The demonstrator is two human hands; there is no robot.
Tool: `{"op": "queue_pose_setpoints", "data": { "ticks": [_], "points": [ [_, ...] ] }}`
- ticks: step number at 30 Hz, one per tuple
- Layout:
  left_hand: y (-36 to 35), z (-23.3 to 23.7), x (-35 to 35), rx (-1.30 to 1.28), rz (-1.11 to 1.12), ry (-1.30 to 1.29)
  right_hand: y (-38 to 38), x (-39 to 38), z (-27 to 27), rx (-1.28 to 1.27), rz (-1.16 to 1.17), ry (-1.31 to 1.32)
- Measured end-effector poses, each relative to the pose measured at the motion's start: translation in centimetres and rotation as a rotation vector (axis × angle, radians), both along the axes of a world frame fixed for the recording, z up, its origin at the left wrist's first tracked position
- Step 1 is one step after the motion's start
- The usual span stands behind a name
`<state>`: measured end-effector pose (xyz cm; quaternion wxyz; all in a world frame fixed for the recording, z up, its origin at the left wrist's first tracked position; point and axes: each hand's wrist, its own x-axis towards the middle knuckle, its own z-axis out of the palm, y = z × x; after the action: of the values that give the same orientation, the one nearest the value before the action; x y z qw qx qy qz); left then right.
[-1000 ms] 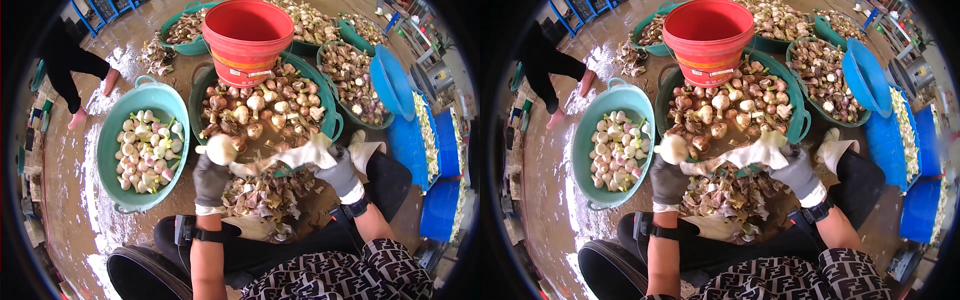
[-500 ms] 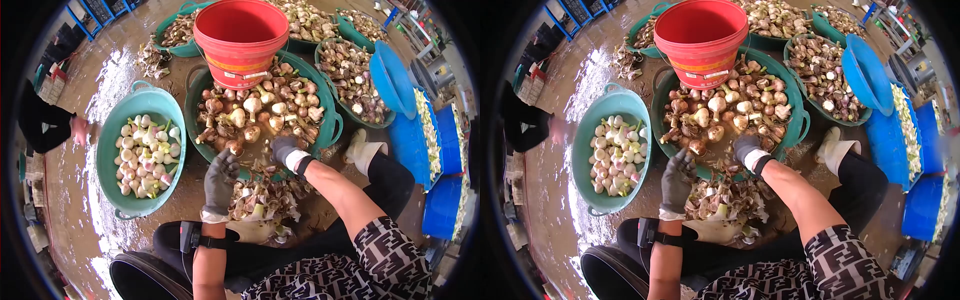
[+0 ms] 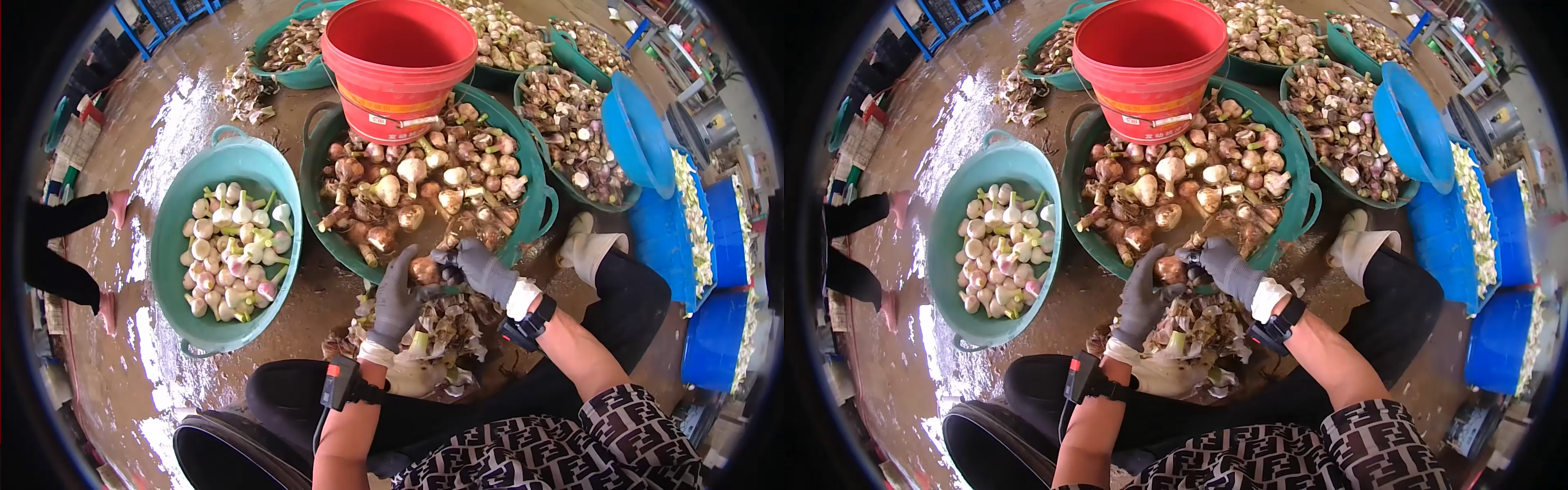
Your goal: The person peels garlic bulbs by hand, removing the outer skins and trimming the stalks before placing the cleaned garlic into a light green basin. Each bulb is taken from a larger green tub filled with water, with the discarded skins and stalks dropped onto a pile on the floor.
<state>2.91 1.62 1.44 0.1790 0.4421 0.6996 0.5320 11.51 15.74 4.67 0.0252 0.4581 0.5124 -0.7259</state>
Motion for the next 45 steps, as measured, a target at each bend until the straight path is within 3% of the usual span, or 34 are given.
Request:
{"op": "queue_pose_setpoints", "data": {
  "ticks": [4, 8, 9, 10, 11, 12, 13, 14, 15, 16, 17, 18, 20, 21, 22, 23, 24, 25, 26, 27, 29, 31, 32, 33, 34, 35, 36, 38, 40, 41, 42, 43, 44, 45],
  "points": [
    [-0.4, -0.8, 0.0, 0.117, -0.026, -0.468, -0.2, 0.4, 0.2, -0.090, -0.049, 0.152],
    [-0.8, 0.3, -0.5, 0.221, -0.090, -0.591, -0.4, 0.6, -0.4, 0.039, -0.006, 0.218],
    [-1.1, 0.7, -0.5, 0.207, -0.131, -0.750, -0.4, 0.8, -0.5, 0.039, -0.005, 0.220],
    [-1.3, 0.9, -0.4, 0.192, -0.173, -0.910, -0.4, 1.0, -0.6, 0.157, 0.076, 0.180],
    [-1.3, 0.8, -0.4, 0.193, -0.173, -0.909, -0.4, 1.1, -0.5, 0.276, 0.156, 0.139],
    [-1.2, 0.6, -0.3, 0.253, -0.177, -1.068, -0.4, 1.2, -0.5, 0.278, 0.156, 0.140],
    [-1.1, 0.5, -0.1, 0.312, -0.182, -1.227, -0.5, 1.4, -0.3, 0.453, 0.228, 0.141],
    [-1.0, 0.8, -0.3, 0.313, -0.184, -1.226, -0.6, 1.5, -0.2, 0.628, 0.300, 0.140],
    [-1.1, 1.2, -0.6, 0.313, -0.257, -1.384, -0.5, 1.6, -0.4, 0.629, 0.300, 0.140],
    [-1.1, 1.6, -0.8, 0.311, -0.330, -1.541, -0.3, 1.7, -0.7, 0.961, 0.462, 0.165],
    [-1.0, 2.6, -0.7, 0.251, -0.247, -1.651, -0.6, 1.5, -0.1, 1.292, 0.621, 0.189],
    [-0.9, 2.8, -0.7, 0.249, -0.248, -1.647, -0.8, 1.5, 0.7, 1.293, 0.617, 0.192],
    [-0.5, 3.0, -0.6, 0.267, -0.175, -1.506, -1.2, 1.2, 2.5, 0.887, 0.533, 0.027],
    [0.0, 3.0, -0.2, 0.196, -0.038, -1.373, -1.5, 1.1, 2.4, 0.887, 0.535, 0.028],
    [0.3, 2.0, 0.3, 0.195, -0.038, -1.373, -2.0, 1.1, 2.2, 0.772, 0.348, 0.130],
    [0.6, 0.3, 0.8, 0.235, 0.105, -1.152, -2.4, 1.2, 1.9, 0.652, 0.160, 0.228],
    [0.8, 0.6, 0.9, 0.273, 0.240, -0.926, -2.1, 1.4, 1.0, 0.652, 0.159, 0.229],
    [-0.3, 1.1, 0.2, 0.137, 0.166, -1.034, -1.4, 1.9, -0.4, 0.218, 0.070, 0.351],
    [-0.6, 2.0, 0.0, 0.194, 0.159, -1.288, -1.4, 1.9, -0.5, -0.220, -0.020, 0.460],
    [-1.2, 1.6, -0.9, 0.181, 0.060, -1.401, -1.9, 2.2, 0.3, -0.416, -0.027, 0.674],
    [-1.4, -0.4, -1.4, 0.170, -0.041, -1.514, -2.1, 2.8, -2.1, -0.375, -0.050, 0.631],
    [-0.8, -2.5, -1.4, 0.258, 0.189, -0.863, -2.1, 2.7, -2.1, -0.332, -0.074, 0.597],
    [-0.9, -1.4, -1.4, 0.259, 0.188, -0.861, -2.4, 2.6, -0.8, -0.177, -0.027, 0.497],
    [-1.0, 0.9, -1.5, 0.162, 0.279, -0.675, -2.6, 2.5, 0.0, -0.023, 0.019, 0.394],
    [-1.1, 2.1, -1.6, 0.065, 0.367, -0.488, -2.7, 2.4, -0.1, -0.025, 0.019, 0.393],
    [-0.6, 1.4, -1.9, 0.063, 0.334, -0.660, -3.0, 2.4, -0.1, 0.319, 0.142, 0.359],
    [-0.7, 1.0, -1.9, 0.060, 0.334, -0.661, -3.2, 2.3, 0.0, 0.664, 0.265, 0.317],
    [-0.8, 0.9, -1.8, -0.095, 0.331, -0.723, -2.6, 2.8, 0.3, 0.593, 0.299, 0.317],
    [-1.5, 1.7, -1.9, -0.044, 0.289, -0.784, -1.8, 3.9, 0.0, 0.077, 0.054, 0.676],
    [-1.8, 2.0, -2.2, 0.046, 0.195, -0.852, -1.2, 4.3, 0.3, 0.716, 0.206, 0.509],
    [-2.0, 2.2, -2.5, 0.135, 0.096, -0.917, -0.5, 4.4, 1.4, -0.054, -0.147, 0.615],
    [-2.0, 2.4, -2.7, 0.233, 0.045, -0.877, 0.0, 5.1, 3.0, 0.527, 0.034, 0.503],
    [-2.1, 3.4, -2.6, 0.290, 0.029, -1.039, 0.3, 5.6, 5.1, 1.097, 0.222, 0.352],
    [-2.3, 3.3, -3.0, 0.340, -0.002, -1.090, 1.1, 6.2, 4.5, 1.207, 0.253, 0.363]
  ]
}}
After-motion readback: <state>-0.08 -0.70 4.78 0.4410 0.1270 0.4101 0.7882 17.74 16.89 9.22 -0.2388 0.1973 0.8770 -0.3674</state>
